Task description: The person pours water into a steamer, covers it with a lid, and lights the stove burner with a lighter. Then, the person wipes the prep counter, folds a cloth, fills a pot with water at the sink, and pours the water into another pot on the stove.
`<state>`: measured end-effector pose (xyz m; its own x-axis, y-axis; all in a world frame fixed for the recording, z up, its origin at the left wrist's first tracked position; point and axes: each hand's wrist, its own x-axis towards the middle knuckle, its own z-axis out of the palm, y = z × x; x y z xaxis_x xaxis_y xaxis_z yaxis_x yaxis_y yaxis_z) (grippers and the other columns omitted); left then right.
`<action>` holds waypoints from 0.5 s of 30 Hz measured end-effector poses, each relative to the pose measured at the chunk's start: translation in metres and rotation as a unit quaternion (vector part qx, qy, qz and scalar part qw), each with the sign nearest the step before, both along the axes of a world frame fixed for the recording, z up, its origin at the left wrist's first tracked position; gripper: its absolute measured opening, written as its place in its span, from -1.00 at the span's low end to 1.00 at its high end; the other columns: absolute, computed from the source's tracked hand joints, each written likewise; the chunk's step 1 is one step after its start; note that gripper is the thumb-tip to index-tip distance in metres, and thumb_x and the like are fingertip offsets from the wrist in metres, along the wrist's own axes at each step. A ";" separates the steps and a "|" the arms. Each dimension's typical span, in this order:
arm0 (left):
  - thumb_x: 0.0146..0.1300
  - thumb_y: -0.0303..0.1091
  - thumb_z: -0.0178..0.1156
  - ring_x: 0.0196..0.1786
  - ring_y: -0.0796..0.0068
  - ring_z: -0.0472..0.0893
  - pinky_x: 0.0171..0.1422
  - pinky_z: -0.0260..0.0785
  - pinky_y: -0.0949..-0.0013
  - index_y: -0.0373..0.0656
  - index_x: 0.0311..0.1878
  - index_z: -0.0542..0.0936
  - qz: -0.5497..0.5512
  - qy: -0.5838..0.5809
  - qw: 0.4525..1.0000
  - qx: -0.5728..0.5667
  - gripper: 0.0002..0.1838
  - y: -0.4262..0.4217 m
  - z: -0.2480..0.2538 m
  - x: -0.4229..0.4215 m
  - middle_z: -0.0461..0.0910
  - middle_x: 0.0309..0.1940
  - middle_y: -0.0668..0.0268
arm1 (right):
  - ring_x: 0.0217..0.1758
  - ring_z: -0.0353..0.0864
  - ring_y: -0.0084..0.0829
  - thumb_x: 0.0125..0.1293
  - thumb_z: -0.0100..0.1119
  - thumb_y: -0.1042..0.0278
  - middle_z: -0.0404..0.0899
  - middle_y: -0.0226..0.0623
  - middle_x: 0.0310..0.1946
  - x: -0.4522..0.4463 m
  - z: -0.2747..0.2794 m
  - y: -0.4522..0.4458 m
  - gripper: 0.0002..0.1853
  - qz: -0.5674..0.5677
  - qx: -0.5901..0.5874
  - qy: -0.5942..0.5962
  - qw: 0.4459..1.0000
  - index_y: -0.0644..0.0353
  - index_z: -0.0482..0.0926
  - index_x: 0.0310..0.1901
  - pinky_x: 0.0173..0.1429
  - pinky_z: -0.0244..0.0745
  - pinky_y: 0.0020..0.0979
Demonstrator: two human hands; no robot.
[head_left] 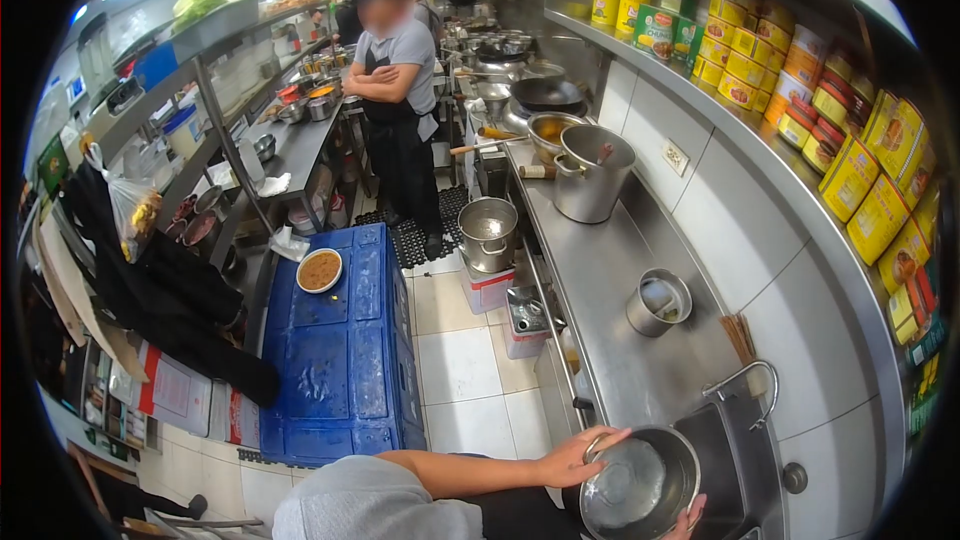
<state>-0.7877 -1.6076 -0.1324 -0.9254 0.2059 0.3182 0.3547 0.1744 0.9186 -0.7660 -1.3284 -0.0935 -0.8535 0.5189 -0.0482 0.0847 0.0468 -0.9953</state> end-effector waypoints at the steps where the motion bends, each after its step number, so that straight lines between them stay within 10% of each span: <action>1: 0.42 -0.39 0.09 0.48 0.06 0.39 0.58 0.19 0.20 -0.10 0.66 0.23 -0.004 0.000 1.000 0.006 -0.28 0.000 -0.002 0.000 0.31 0.44 0.07 | 0.34 0.53 -0.10 0.38 0.18 0.35 0.54 0.02 0.32 0.001 0.001 -0.001 -0.56 0.007 -0.043 0.013 0.999 0.32 0.67 0.25 0.45 0.36 -0.15; 15: 0.35 -0.38 0.09 0.45 0.02 0.35 0.59 0.18 0.11 -0.04 0.57 0.37 -0.013 0.017 1.000 0.021 -0.33 0.001 -0.012 -0.004 0.33 0.35 0.10 | 0.32 0.56 -0.17 0.53 -0.07 0.30 0.52 -0.03 0.42 0.000 -0.010 0.000 -0.50 0.056 0.061 0.051 0.995 0.32 0.57 0.38 0.43 0.39 -0.26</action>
